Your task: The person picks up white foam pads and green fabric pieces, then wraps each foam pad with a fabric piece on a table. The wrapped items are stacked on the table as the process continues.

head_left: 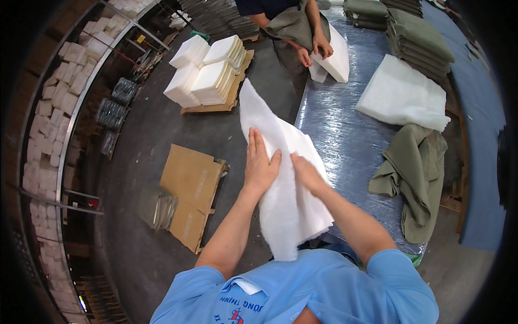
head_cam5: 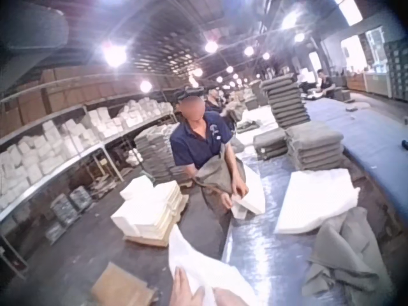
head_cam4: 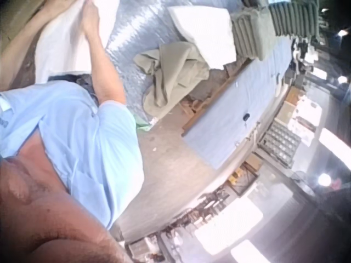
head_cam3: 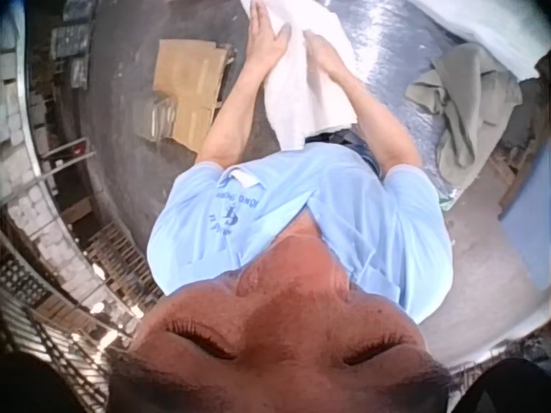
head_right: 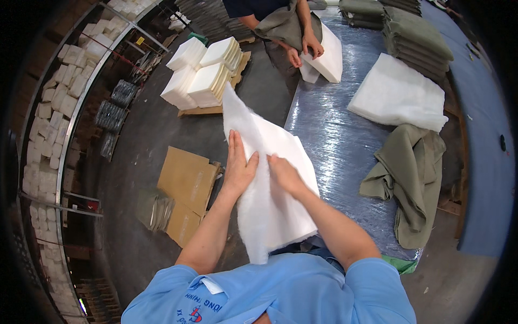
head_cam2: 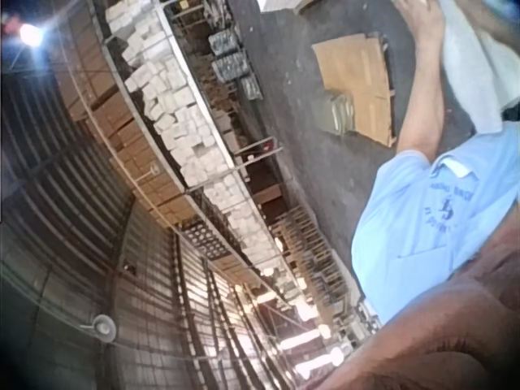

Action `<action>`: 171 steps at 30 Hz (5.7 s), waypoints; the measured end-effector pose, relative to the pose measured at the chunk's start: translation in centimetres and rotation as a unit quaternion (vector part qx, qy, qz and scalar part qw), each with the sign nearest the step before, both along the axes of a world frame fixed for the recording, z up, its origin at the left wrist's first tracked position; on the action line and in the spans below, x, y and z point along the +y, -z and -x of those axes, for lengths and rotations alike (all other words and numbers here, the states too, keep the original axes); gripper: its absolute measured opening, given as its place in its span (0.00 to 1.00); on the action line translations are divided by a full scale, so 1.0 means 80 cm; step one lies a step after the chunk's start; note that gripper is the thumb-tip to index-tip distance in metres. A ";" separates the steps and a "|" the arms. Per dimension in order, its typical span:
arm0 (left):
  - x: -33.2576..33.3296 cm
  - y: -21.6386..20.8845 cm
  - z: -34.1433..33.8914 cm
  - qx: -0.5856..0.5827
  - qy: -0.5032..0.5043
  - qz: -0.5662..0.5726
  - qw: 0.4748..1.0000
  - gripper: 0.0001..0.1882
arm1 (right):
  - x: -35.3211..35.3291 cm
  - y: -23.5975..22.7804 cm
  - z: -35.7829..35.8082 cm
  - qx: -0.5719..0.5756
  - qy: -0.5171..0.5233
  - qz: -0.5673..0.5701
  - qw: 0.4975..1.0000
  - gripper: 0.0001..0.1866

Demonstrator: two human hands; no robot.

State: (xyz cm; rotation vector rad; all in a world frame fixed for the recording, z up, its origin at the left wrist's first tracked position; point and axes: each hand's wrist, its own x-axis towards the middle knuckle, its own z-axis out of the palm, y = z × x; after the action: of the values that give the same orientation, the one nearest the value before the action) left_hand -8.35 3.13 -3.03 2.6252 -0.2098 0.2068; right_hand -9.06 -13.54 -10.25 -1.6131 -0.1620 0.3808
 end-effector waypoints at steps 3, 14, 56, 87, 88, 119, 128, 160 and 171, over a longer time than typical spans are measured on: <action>-0.022 -0.011 0.000 0.026 -0.001 -0.012 1.000 0.50 | -0.016 -0.035 -0.032 0.171 0.059 -0.135 0.974 0.50; 0.005 -0.031 -0.004 0.136 0.026 0.188 0.972 0.51 | 0.027 -0.059 -0.047 0.106 0.097 -0.153 0.978 0.28; -0.014 -0.032 0.089 0.156 -0.054 0.024 0.986 0.52 | 0.041 -0.047 0.048 0.038 0.169 -0.016 0.985 0.12; 0.016 -0.015 -0.132 0.129 -0.052 0.001 0.990 0.46 | 0.046 -0.039 -0.169 0.208 0.018 -0.008 0.978 0.41; 0.010 -0.019 -0.135 0.134 -0.049 -0.016 0.990 0.50 | 0.054 -0.041 -0.185 0.190 0.028 -0.011 0.981 0.41; 0.015 0.005 -0.093 0.105 -0.018 0.238 0.966 0.46 | 0.032 0.008 -0.171 0.176 0.198 -0.098 0.959 0.32; 0.004 0.016 -0.107 0.086 -0.019 0.233 0.968 0.46 | 0.032 -0.030 -0.093 -0.017 0.205 0.005 0.979 0.26; 0.005 -0.020 -0.012 0.131 -0.014 0.022 0.991 0.42 | 0.081 -0.035 -0.138 -0.045 0.136 0.142 0.979 0.22; 0.020 -0.002 -0.004 0.061 -0.024 0.042 0.997 0.42 | 0.076 0.000 -0.141 0.127 0.105 -0.052 0.985 0.36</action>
State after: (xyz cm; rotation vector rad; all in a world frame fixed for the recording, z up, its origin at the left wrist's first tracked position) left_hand -8.06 4.73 -2.87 2.5510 -0.0940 0.0704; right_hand 2.23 -7.43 -10.26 -1.4474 0.1775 0.4037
